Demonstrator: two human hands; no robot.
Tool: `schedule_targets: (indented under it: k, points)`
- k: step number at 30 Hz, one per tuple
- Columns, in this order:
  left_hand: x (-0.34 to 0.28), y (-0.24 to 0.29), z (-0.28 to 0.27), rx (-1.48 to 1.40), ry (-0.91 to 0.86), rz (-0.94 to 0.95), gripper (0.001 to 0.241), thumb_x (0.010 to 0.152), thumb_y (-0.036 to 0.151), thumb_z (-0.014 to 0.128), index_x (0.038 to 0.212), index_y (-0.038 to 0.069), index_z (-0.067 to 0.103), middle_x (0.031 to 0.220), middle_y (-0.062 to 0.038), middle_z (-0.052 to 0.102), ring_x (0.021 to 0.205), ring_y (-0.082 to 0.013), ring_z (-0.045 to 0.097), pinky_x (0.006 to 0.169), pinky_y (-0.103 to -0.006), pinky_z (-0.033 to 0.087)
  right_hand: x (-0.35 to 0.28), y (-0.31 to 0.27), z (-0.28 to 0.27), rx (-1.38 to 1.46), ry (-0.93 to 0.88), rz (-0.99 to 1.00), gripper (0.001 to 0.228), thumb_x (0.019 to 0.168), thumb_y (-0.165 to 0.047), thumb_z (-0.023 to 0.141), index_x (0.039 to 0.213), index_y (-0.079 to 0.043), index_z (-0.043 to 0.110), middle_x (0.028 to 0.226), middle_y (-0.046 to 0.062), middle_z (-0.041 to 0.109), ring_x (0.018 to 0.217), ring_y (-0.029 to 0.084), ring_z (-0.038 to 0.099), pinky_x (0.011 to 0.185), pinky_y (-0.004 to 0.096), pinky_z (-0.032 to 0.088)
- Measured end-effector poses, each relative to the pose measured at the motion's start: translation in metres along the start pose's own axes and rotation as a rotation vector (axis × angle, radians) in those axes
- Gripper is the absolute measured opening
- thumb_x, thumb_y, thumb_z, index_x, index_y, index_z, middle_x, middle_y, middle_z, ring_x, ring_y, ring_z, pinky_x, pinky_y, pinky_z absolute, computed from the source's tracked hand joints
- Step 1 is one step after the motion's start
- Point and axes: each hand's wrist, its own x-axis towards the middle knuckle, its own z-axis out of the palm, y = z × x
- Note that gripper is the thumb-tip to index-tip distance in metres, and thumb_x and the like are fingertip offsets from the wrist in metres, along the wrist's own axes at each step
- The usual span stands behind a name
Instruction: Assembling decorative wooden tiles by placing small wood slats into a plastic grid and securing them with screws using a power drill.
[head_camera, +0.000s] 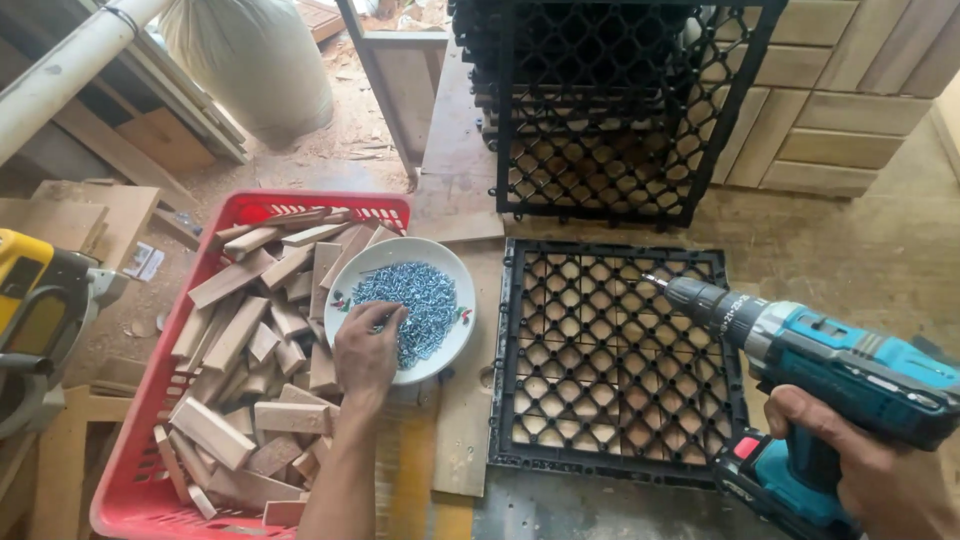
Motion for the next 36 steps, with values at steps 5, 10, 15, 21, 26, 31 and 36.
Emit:
schedule_targets:
  k: [5, 10, 15, 21, 26, 31, 36]
  points:
    - [0.007, 0.003, -0.003, -0.129, 0.09, -0.017, 0.023, 0.1, 0.028, 0.064, 0.115, 0.015, 0.074, 0.108, -0.006, 0.077, 0.091, -0.0192, 0.073, 0.073, -0.0338, 0.062, 0.003, 0.007, 0.012, 0.024, 0.005, -0.004, 0.027, 0.092, -0.01, 0.077, 0.076, 0.003, 0.059, 0.067, 0.018, 0.063, 0.061, 0.03, 0.059, 0.063, 0.043, 0.049]
    - [-0.013, 0.074, 0.006, -0.521, -0.048, -0.229, 0.028, 0.098, 0.025, 0.063, 0.121, 0.012, 0.073, 0.12, -0.008, 0.071, 0.09, -0.0182, 0.07, 0.078, -0.0301, 0.064, 0.013, 0.001, 0.03, -0.045, -0.051, 0.01, 0.045, 0.093, -0.021, 0.081, 0.061, -0.001, 0.055, 0.054, 0.015, 0.061, 0.049, 0.025, 0.055, 0.059, 0.035, 0.047]
    - [-0.051, 0.123, 0.052, -1.423, -0.604, -0.699, 0.024, 0.097, 0.018, 0.066, 0.11, -0.001, 0.07, 0.099, -0.015, 0.072, 0.087, -0.0248, 0.07, 0.079, -0.0376, 0.061, 0.013, -0.009, 0.052, -0.111, -0.038, 0.192, 0.027, 0.09, -0.02, 0.078, 0.104, 0.0, 0.065, 0.066, 0.023, 0.064, 0.058, 0.032, 0.056, 0.058, 0.041, 0.045]
    - [-0.067, 0.129, 0.089, -1.66, -0.621, -0.892, 0.026, 0.086, 0.024, 0.079, 0.099, 0.003, 0.074, 0.09, -0.014, 0.073, 0.079, -0.0236, 0.073, 0.075, -0.0347, 0.066, 0.018, 0.003, 0.051, -0.211, -0.134, -0.055, 0.041, 0.087, -0.029, 0.081, 0.061, -0.004, 0.063, 0.055, 0.012, 0.068, 0.053, 0.024, 0.063, 0.063, 0.037, 0.052]
    - [-0.073, 0.135, 0.084, -1.672, -0.645, -0.915, 0.026, 0.084, 0.025, 0.08, 0.096, 0.003, 0.073, 0.094, -0.013, 0.073, 0.08, -0.0216, 0.072, 0.07, -0.0318, 0.066, 0.01, -0.019, 0.06, -0.075, 0.006, 0.249, 0.075, 0.064, 0.006, 0.083, 0.133, -0.004, 0.056, 0.123, 0.021, 0.072, 0.109, 0.036, 0.069, 0.101, 0.047, 0.054]
    - [-0.074, 0.138, 0.071, -1.591, -0.693, -0.957, 0.02, 0.092, 0.02, 0.074, 0.099, 0.001, 0.074, 0.104, -0.017, 0.072, 0.091, -0.0242, 0.072, 0.078, -0.0333, 0.066, 0.012, -0.055, 0.06, -0.338, 0.007, 0.27, 0.077, 0.06, -0.002, 0.093, 0.132, -0.002, 0.066, 0.124, 0.018, 0.075, 0.111, 0.033, 0.07, 0.099, 0.046, 0.056]
    - [-0.067, 0.115, 0.048, -0.748, -0.381, -0.315, 0.056, 0.092, 0.056, 0.051, 0.114, 0.009, 0.069, 0.082, -0.005, 0.07, 0.084, -0.0207, 0.072, 0.088, -0.0419, 0.061, 0.019, -0.128, 0.078, -0.536, 0.035, 0.394, 0.076, 0.068, -0.019, 0.091, 0.14, -0.015, 0.067, 0.136, 0.011, 0.069, 0.124, 0.027, 0.063, 0.111, 0.044, 0.048]
